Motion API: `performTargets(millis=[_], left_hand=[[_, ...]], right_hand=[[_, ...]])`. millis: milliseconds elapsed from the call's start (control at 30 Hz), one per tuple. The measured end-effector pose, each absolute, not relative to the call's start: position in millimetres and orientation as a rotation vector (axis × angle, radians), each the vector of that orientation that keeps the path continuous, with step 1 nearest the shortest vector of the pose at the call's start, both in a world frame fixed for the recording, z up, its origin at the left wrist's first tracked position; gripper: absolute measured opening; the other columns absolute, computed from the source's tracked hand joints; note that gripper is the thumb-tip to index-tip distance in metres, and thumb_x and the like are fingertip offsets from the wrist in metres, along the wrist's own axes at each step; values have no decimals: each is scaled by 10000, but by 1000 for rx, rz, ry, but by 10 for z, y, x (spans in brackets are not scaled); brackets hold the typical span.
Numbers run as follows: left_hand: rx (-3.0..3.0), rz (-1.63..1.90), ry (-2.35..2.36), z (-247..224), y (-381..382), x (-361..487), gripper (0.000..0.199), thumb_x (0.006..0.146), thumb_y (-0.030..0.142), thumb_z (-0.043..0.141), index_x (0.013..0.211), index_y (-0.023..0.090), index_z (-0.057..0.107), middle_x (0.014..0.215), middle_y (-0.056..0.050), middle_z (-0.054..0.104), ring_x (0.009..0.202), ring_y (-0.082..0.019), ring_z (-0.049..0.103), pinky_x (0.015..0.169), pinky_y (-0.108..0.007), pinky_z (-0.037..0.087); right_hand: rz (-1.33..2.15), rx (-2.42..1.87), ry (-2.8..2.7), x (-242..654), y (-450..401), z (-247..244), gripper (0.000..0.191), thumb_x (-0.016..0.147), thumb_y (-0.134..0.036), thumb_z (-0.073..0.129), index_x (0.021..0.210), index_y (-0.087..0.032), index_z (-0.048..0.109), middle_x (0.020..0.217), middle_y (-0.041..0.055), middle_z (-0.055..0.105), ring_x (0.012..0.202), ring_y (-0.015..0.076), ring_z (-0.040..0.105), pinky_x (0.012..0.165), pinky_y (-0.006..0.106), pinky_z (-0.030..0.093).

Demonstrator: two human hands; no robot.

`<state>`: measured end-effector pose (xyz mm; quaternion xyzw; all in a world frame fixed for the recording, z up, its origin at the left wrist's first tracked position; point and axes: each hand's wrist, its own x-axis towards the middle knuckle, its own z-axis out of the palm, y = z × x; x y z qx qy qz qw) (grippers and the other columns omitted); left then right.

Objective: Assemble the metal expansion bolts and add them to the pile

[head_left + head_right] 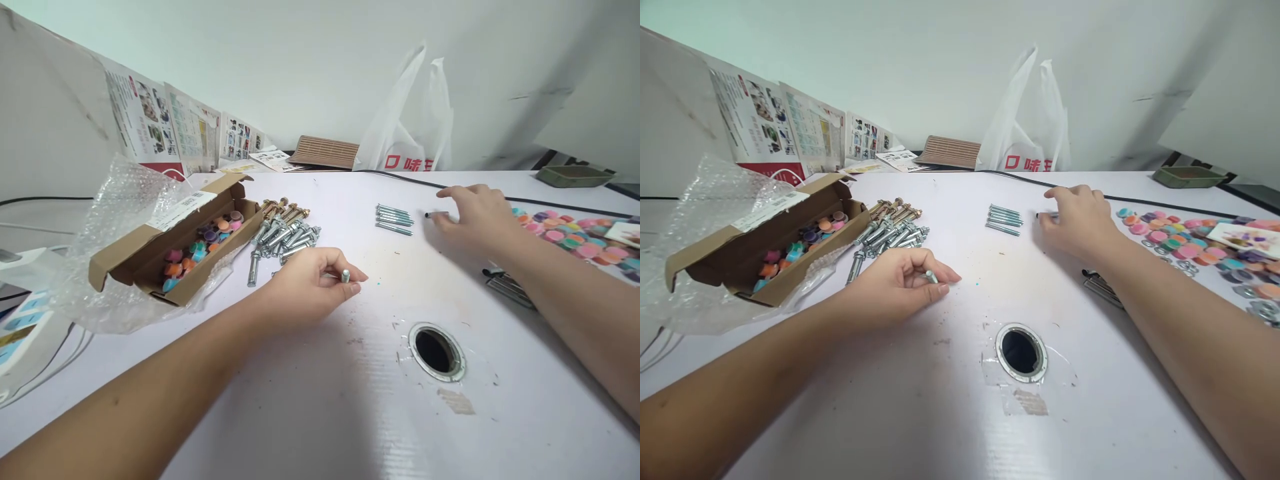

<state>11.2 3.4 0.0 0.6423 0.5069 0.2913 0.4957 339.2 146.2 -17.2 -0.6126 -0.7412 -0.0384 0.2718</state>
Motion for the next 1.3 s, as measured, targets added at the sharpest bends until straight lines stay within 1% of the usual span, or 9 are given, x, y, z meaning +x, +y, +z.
performTargets(millis=[133,233,367,533,667,867,1033,1167,1300], left_hand=[[1457,608,1220,4,38,114,205,828,338,813,932,186,723,1266,-96,776,785,-110,689,619,-222,444],[1462,583,1226,36,23,124,171,849,323,800,928,195,719,1171,-55,791,729,-82,650,582,-198,422],[1446,573,1267,93,21,150,158,844,282,818,943,187,738,998,-19,786,591,-46,528,524,-193,371],[1433,598,1289,105,75,149,153,845,268,829,925,156,763,712,24,659,549,-59,469,518,-206,341],[1482,659,1215,93,104,125,149,864,272,809,872,142,735,723,18,653,622,-77,537,574,-212,382],[1549,704,1013,51,111,124,109,893,242,769,916,141,735,962,-31,751,889,-116,676,863,-249,513],[1592,669,1141,30,104,119,171,884,288,770,941,133,727,824,4,656,697,-92,535,665,-238,408],[1556,676,1082,45,99,123,150,891,256,752,969,131,728,875,-8,680,741,-94,560,671,-228,402],[1576,668,1108,54,106,143,149,878,273,762,918,145,695,848,8,666,740,-95,567,697,-239,421]], right_hand=[[-192,-1459,-2052,3619,1755,-495,501,850,-711,761,904,-213,763,782,111,504,833,215,395,861,421,450],[-153,-1505,-2060,3663,1781,-559,606,853,-819,685,828,-218,760,742,115,483,798,212,376,868,473,468],[-88,-1633,-2021,3504,1625,-352,588,853,-775,689,817,-193,767,801,159,547,858,273,466,918,608,450],[201,-1428,-2017,2903,992,163,501,1002,-674,565,1038,-191,692,933,119,702,760,206,604,681,359,486],[1012,-960,-2083,2360,432,277,535,1010,-696,619,960,-165,665,768,46,638,655,113,543,584,259,427],[1597,-745,-1755,2124,264,3,324,1064,-469,588,1060,-150,649,980,76,653,845,136,601,806,310,539],[1706,-788,-1534,2182,326,4,257,1069,-395,582,1174,-160,581,1057,116,715,888,164,678,873,354,597],[1637,-779,-1535,2178,311,35,285,1061,-446,623,1143,-181,554,1221,143,732,952,170,703,931,366,607],[1581,-671,-1506,2102,267,30,384,1019,-513,714,1147,-189,552,1160,97,751,936,143,705,860,302,590]])
